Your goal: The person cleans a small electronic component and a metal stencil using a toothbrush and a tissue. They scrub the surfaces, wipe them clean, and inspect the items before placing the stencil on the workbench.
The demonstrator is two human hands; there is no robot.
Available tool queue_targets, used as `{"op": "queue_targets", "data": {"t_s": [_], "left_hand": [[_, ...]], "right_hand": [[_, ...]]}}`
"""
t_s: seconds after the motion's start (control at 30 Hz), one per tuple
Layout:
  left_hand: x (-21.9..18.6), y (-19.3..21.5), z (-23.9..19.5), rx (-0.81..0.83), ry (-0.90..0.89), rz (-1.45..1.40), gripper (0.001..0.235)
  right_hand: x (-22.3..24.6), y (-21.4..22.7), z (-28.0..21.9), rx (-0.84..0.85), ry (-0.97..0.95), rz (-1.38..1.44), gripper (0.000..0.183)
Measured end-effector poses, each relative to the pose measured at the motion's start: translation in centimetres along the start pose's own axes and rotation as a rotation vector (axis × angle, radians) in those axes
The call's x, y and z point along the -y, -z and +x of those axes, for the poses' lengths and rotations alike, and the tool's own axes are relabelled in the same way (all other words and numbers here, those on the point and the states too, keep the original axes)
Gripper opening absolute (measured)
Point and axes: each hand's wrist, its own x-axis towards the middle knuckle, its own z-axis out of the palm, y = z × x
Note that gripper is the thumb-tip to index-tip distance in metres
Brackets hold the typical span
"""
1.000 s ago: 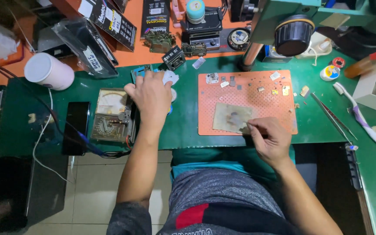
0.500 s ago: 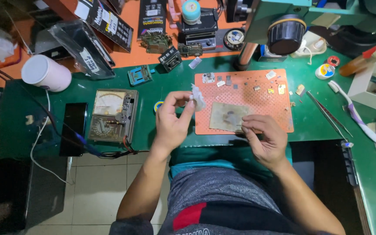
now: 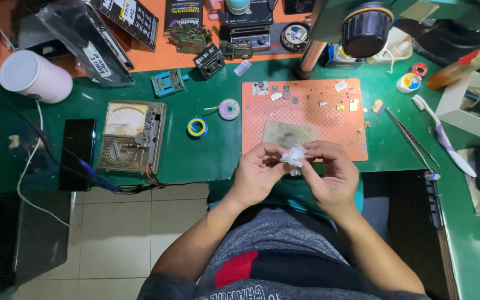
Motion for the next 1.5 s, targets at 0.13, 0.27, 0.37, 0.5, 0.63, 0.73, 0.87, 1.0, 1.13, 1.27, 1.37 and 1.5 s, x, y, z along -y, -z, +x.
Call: {"op": "queue_targets", "data": {"t_s": [0.13,0.27,0.37,0.5,0.63,0.73,0.87,1.0,1.13,1.27,1.37,1.5], "left_hand": [[0.7,0.2,-0.4,-0.035,0.020,0.065,0.016],[-1.8,0.2,-0.2,-0.042,-0.065,0.201,0.020],[-3.6,1.6,-0.1,-0.071,-0.262,0.501,0.023],[-6.3,6.5,0.7,-0.279,-0.575,1.541,0.018],[-5.7,8.4,1.9,-0.237,-0.536,1.639,0.022],[-5.0,8.5,2.9,-0.124,-0.553,1.718,0.026],[-4.3,9.7,4.6,-0.029,-0.483,1.675,0.033],[-3.5,11.9,6.1,-0.076,-0.499,1.638,0.027],[-4.8,9.3,5.2,-0.127,-0.482,1.657,0.029],[-3.3,4.0,3.6,-0.102,-0.461,1.160,0.022],[-1.7,0.9,2.7,0.048,-0.256,0.597,0.014],[-1.7,-0.2,2.6,0.151,-0.122,0.340,0.021]], "right_hand": [[0.1,0.3,-0.7,0.102,-0.076,-0.045,0.015],[-0.8,0.8,-0.8,0.176,-0.055,-0.115,0.010],[-1.5,1.1,-0.4,0.167,-0.008,-0.112,0.009],[-3.6,2.1,-0.7,0.107,-0.013,-0.134,0.010],[-4.4,1.5,-0.4,0.066,-0.050,-0.023,0.009],[-4.3,1.6,-0.5,0.086,-0.056,-0.089,0.011],[-4.5,2.1,-0.5,0.103,-0.061,-0.045,0.009],[-4.8,2.3,-0.4,0.113,-0.048,-0.016,0.009],[-4.3,2.0,-0.3,0.108,-0.031,-0.005,0.008],[-5.1,2.1,-1.4,0.090,-0.141,0.046,0.017],[-4.3,1.8,-1.2,0.074,-0.188,0.135,0.024],[-3.7,2.3,-0.2,0.015,-0.216,0.070,0.026]]}}
